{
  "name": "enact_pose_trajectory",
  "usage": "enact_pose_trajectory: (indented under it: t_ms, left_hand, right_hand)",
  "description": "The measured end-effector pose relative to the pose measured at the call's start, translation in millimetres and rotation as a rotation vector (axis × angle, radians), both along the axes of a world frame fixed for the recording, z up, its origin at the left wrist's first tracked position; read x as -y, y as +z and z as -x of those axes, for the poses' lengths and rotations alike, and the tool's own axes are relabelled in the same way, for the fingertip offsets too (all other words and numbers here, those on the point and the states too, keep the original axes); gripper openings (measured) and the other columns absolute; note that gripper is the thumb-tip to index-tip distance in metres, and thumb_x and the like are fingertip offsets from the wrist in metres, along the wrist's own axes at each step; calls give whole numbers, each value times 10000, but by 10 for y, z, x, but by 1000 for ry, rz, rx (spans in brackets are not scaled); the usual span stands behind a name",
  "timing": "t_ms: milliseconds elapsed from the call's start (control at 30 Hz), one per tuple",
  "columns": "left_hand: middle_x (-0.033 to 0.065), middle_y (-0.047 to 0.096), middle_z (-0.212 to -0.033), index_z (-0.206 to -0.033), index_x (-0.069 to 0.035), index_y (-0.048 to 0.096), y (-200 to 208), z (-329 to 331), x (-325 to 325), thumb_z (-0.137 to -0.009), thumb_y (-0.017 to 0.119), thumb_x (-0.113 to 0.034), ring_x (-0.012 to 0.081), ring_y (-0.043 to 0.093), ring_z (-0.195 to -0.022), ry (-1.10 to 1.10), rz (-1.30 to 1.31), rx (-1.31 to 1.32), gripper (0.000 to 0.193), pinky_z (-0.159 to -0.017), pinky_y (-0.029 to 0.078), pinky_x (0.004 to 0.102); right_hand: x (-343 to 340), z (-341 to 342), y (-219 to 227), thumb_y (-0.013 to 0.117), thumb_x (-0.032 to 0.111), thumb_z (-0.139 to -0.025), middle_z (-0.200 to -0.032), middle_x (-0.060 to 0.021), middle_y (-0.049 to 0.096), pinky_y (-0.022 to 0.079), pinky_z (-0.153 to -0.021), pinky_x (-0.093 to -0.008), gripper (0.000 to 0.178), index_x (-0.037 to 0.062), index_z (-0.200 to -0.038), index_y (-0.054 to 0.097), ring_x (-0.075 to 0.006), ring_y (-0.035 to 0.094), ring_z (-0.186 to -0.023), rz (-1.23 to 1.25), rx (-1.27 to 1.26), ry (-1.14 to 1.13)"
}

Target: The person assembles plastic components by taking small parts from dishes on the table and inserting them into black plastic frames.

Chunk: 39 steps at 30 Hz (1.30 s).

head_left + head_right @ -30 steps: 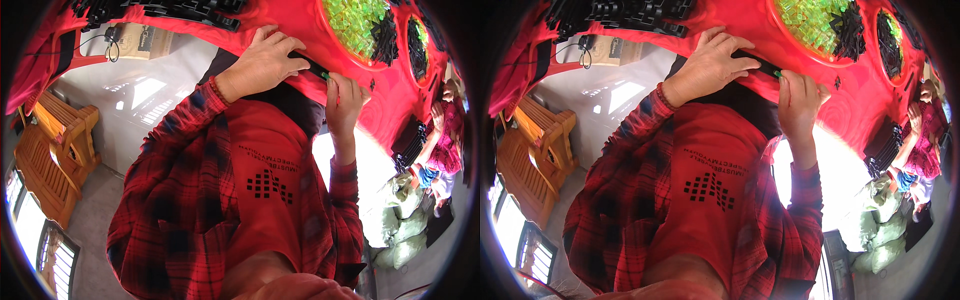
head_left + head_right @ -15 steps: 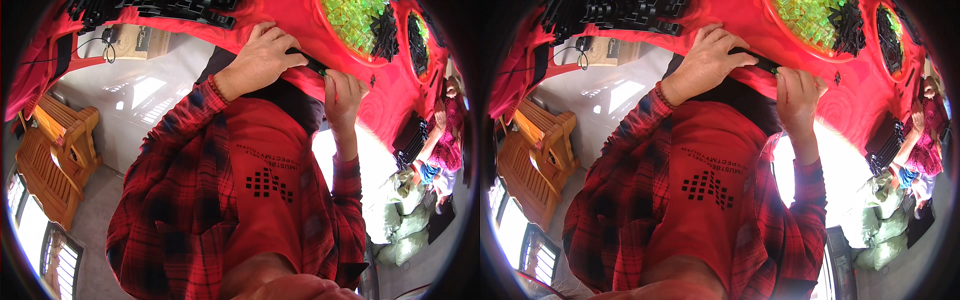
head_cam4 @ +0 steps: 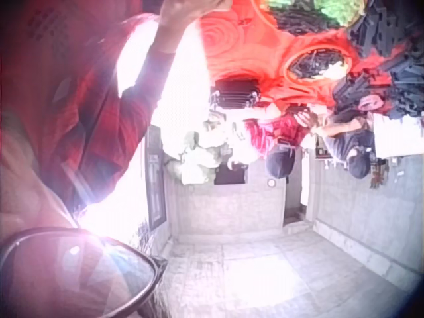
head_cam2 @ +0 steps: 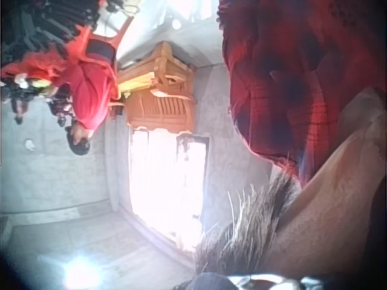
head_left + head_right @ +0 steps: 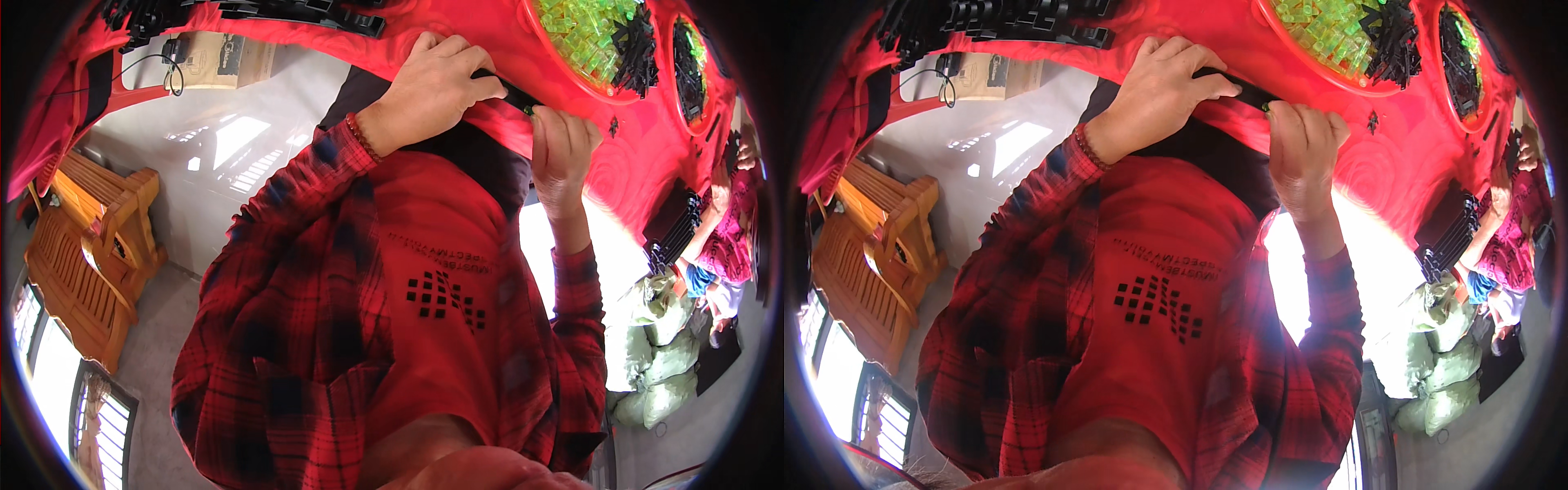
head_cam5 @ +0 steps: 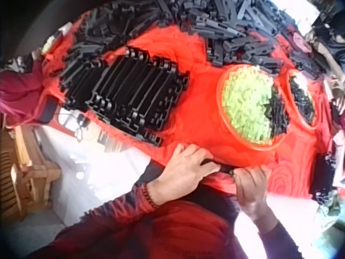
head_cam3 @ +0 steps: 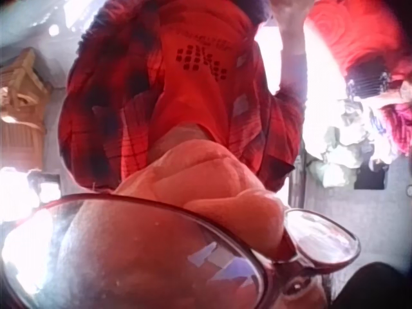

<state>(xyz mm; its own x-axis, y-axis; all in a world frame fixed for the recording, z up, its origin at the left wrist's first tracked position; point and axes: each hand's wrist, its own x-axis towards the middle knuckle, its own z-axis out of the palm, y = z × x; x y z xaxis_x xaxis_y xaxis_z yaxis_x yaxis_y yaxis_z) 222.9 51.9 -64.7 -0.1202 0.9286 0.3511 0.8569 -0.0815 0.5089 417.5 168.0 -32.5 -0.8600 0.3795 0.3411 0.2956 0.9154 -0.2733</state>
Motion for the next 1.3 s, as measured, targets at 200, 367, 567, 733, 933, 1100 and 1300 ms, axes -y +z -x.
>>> enact_pose_trajectory:
  t_ms: [200, 367, 567, 733, 933, 1100, 1300]
  left_hand:
    - [-55, 641, -1007, -962, -229, 746, -17, -5, 12, -842, 659, -200, 170, 554, -934, 6, 3, -17, 150, -849, 368, 363]
    - [-40, 648, -1030, -1009, -182, 690, -4, 22, 37, -811, 691, -122, 185, 576, -970, -13, -23, 21, 207, -831, 398, 362]
    - [40, 656, -1023, -1031, -92, 595, 93, 62, 142, -799, 670, -15, 267, 608, -955, -42, -51, 93, 255, -823, 455, 392]
    - [95, 655, -1004, -1064, -66, 572, 410, 65, 428, -765, 698, 2, 316, 613, -913, -10, 3, 126, 332, -810, 481, 387]
    - [117, 658, -1000, -1109, -55, 579, 554, 129, 873, -698, 749, 36, 339, 619, -846, 268, -108, 42, 454, -746, 502, 403]
    - [135, 609, -1001, -1176, -49, 595, 452, -123, 803, -750, 729, -29, 328, 600, -919, 469, 3, 69, 447, -759, 509, 405]
    - [152, 562, -1072, -1243, -43, 537, 366, -369, 529, -782, 708, -99, 330, 626, -915, 383, 90, 83, 495, -730, 549, 395]
  right_hand:
    - [35, 31, 81, 684, 100, -874, -877, -3, 630, 356, -833, -339, 135, 88, -1001, 641, -156, 591, -843, -15, 31, -11]
    - [60, 13, 112, 658, 101, -900, -903, -39, 626, 397, -825, -347, 116, 77, -1012, 641, -186, 595, -846, -9, 40, -72]
    - [210, -96, 109, 541, 52, -988, -936, -120, 640, 496, -669, -276, 128, 2, -1101, 573, -144, 611, -735, 645, -267, -446]
    - [354, -118, 21, 464, 47, -1021, -1019, -156, 653, 498, -654, -211, 163, -19, -1162, 513, -93, 590, -628, 906, -461, -440]
    - [331, -53, -46, 446, 56, -1027, -1055, -186, 655, 507, -654, -227, 165, -30, -1154, 507, -116, 616, -622, 896, -565, -383]
    - [428, 177, -8, 450, 110, -1042, -1073, -182, 661, 545, -696, -265, 186, -31, -1151, 500, -212, 711, -815, 1204, -433, -353]
    - [453, 496, -126, 438, 127, -1051, -1086, -179, 653, 574, -793, -329, 191, -35, -1133, 495, -265, 708, -934, 1242, -498, -217]
